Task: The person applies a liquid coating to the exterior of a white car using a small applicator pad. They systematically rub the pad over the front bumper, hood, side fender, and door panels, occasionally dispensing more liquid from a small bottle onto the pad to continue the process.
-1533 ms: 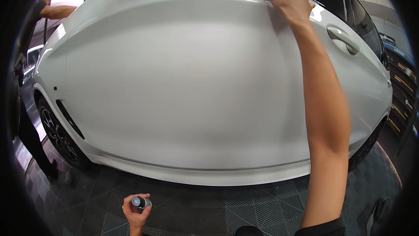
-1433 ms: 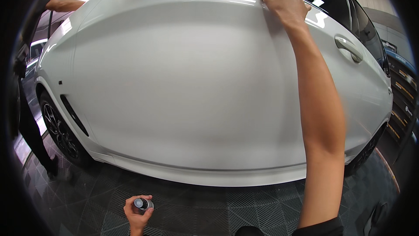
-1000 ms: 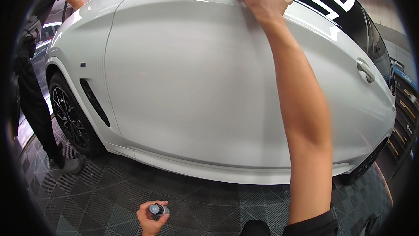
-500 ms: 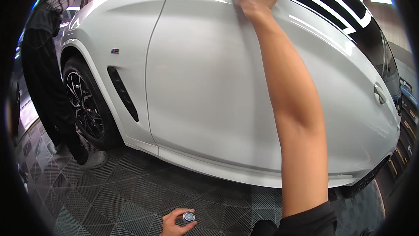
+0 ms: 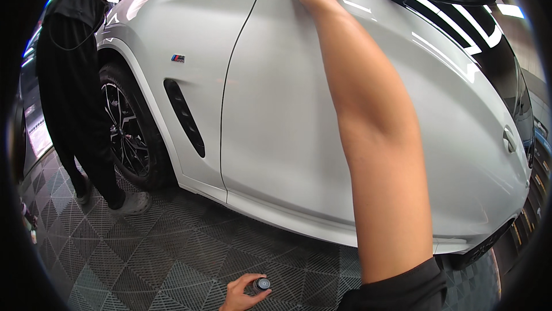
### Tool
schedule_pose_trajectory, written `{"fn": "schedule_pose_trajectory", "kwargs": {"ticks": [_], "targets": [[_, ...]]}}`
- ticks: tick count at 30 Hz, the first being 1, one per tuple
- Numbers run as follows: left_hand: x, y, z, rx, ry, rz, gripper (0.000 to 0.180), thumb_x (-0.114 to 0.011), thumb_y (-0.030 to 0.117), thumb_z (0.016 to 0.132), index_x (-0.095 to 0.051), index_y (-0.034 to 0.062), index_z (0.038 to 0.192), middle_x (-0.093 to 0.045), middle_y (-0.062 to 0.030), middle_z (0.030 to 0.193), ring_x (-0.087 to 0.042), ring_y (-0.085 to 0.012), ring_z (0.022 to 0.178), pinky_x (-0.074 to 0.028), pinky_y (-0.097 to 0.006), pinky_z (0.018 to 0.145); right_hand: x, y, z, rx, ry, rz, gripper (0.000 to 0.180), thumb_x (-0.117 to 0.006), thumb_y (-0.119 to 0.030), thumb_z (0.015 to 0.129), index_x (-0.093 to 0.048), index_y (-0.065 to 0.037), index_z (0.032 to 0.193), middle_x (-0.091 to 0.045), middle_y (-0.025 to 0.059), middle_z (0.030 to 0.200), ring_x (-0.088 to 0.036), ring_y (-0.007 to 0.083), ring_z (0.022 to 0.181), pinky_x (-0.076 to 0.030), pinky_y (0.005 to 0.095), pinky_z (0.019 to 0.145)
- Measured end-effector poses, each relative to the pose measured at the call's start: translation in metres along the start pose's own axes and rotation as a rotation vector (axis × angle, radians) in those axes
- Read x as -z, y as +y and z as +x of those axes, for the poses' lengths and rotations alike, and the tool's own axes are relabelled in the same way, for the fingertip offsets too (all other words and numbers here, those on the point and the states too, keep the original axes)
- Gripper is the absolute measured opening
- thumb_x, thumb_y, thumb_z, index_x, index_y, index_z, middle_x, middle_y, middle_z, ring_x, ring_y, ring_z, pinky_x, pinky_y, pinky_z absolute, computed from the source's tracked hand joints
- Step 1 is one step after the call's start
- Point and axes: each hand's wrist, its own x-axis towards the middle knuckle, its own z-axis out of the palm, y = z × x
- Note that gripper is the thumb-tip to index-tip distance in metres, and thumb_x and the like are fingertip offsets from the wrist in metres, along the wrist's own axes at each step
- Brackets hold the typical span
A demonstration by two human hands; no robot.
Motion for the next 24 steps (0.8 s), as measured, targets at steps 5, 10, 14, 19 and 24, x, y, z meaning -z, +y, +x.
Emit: {"fn": "schedule_pose_trajectory", "kwargs": {"ticks": [5, 10, 14, 19, 24], "targets": [[0.001, 0.001, 0.000, 0.000, 0.004, 0.005, 0.041, -0.082, 0.008, 0.069, -0.065, 0.0081, 0.106, -0.067, -0.0088, 0.092, -0.064, -0.0195, 0.075, -0.053, -0.030, 0.068, 0.006, -0.020, -0.009, -0.023, -0.062, 0.044, 0.047, -0.063, -0.050, 0.083, -0.070, -0.012, 0.111, -0.065, 0.0120, 0.121, -0.059, 0.0293, 0.116, -0.038, 0.0514, 0.098], [-0.002, 0.006, 0.002, 0.010, -0.039, 0.011, 0.040, -0.082, 0.008, 0.069, -0.065, 0.0072, 0.106, -0.068, -0.0101, 0.093, -0.065, -0.0206, 0.079, -0.053, -0.031, 0.071, 0.004, -0.030, -0.023, 0.026, -0.067, 0.109, 0.038, -0.062, -0.042, 0.083, -0.071, -0.014, 0.107, -0.067, 0.0108, 0.117, -0.061, 0.0288, 0.113, -0.038, 0.0520, 0.099], [-0.010, 0.006, 0.004, -0.003, -0.045, 0.056, 0.040, -0.082, 0.007, 0.069, -0.065, 0.0060, 0.106, -0.069, -0.0113, 0.096, -0.067, -0.0221, 0.085, -0.054, -0.032, 0.075, 0.003, -0.013, -0.035, 0.127, -0.038, 0.120, 0.040, -0.061, -0.040, 0.082, -0.069, -0.011, 0.108, -0.068, 0.0134, 0.111, -0.062, 0.0294, 0.110, -0.037, 0.0536, 0.100], [-0.027, -0.007, 0.003, 0.057, -0.056, 0.082, 0.040, -0.082, 0.007, 0.070, -0.064, 0.0050, 0.106, -0.070, -0.0115, 0.098, -0.068, -0.0221, 0.087, -0.055, -0.033, 0.077, 0.007, 0.046, -0.043, 0.133, -0.050, 0.036, 0.042, -0.064, -0.044, 0.075, -0.070, -0.012, 0.102, -0.067, 0.0108, 0.103, -0.059, 0.0274, 0.103, -0.035, 0.0489, 0.091], [-0.054, -0.002, 0.007, 0.004, -0.138, 0.105, 0.042, -0.083, 0.007, 0.069, -0.065, 0.0056, 0.107, -0.070, -0.0110, 0.098, -0.068, -0.0211, 0.086, -0.055, -0.032, 0.076, 0.015, 0.139, -0.050, 0.080, 0.058, 0.021, 0.044, -0.063, -0.044, 0.075, -0.068, -0.012, 0.105, -0.067, 0.0130, 0.098, -0.059, 0.0289, 0.103, -0.036, 0.0521, 0.091]]}}
